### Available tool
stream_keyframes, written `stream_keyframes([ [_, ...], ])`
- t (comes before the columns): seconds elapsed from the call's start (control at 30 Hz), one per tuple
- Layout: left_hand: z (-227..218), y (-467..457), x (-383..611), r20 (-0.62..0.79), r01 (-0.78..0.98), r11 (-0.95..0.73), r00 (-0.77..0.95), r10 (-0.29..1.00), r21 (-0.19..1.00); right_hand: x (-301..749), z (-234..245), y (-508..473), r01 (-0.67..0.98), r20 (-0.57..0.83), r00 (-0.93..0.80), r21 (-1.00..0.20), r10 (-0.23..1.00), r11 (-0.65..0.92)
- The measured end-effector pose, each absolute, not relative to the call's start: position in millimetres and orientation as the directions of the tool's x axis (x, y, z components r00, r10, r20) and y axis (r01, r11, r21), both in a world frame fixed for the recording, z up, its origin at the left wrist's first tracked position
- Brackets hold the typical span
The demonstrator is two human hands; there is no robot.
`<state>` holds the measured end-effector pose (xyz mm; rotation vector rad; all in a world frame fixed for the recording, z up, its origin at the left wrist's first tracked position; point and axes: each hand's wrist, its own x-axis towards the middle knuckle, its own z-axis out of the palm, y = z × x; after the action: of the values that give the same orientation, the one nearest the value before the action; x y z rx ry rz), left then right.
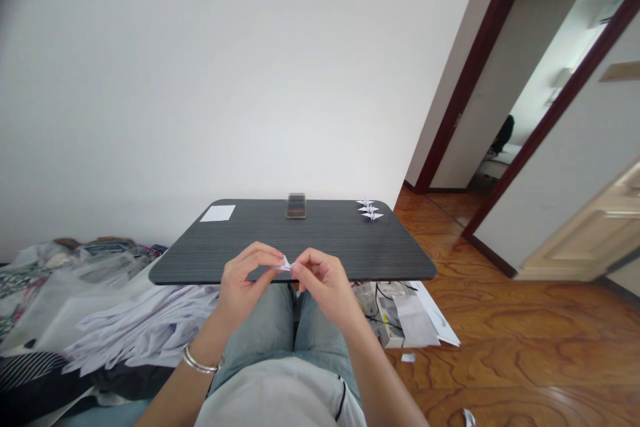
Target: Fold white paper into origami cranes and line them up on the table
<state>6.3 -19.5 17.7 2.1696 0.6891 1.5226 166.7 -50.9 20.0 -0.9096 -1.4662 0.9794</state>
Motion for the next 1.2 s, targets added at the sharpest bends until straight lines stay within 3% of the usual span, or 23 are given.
stream_keyframes([
  [0.27, 14, -20, 6, 0.763, 0.171, -0.799, 0.238, 0.601, 0.576, 165, 15, -51, 0.197, 0.427, -0.002, -0.886, 0.904, 0.419],
  [0.5, 10, -20, 8, 0.672, 0.122, -0.705, 0.226, 0.705, 0.698, 165, 11, -49, 0.349, 0.552, 0.107, -0.8, 0.827, 0.488],
  [0.63, 11, -19, 9, 0.629, 0.117, -0.65, 0.173, 0.758, 0.751, 164, 12, -48, 0.32, 0.575, 0.112, -0.793, 0.81, 0.519],
  [0.8, 12, -19, 14, 0.403, -0.154, -0.383, 0.132, 0.906, 0.911, 163, 6, -44, 0.151, 0.547, 0.09, -0.833, 0.832, 0.532],
  [0.97, 9, -18, 19, 0.316, -0.361, -0.233, 0.189, 0.93, 0.903, 161, 5, -41, 0.19, 0.564, 0.041, -0.815, 0.825, 0.547],
  [1.2, 5, -17, 21, 0.287, -0.347, -0.197, 0.231, 0.929, 0.917, 157, 9, -43, 0.193, 0.607, 0.005, -0.78, 0.795, 0.595],
])
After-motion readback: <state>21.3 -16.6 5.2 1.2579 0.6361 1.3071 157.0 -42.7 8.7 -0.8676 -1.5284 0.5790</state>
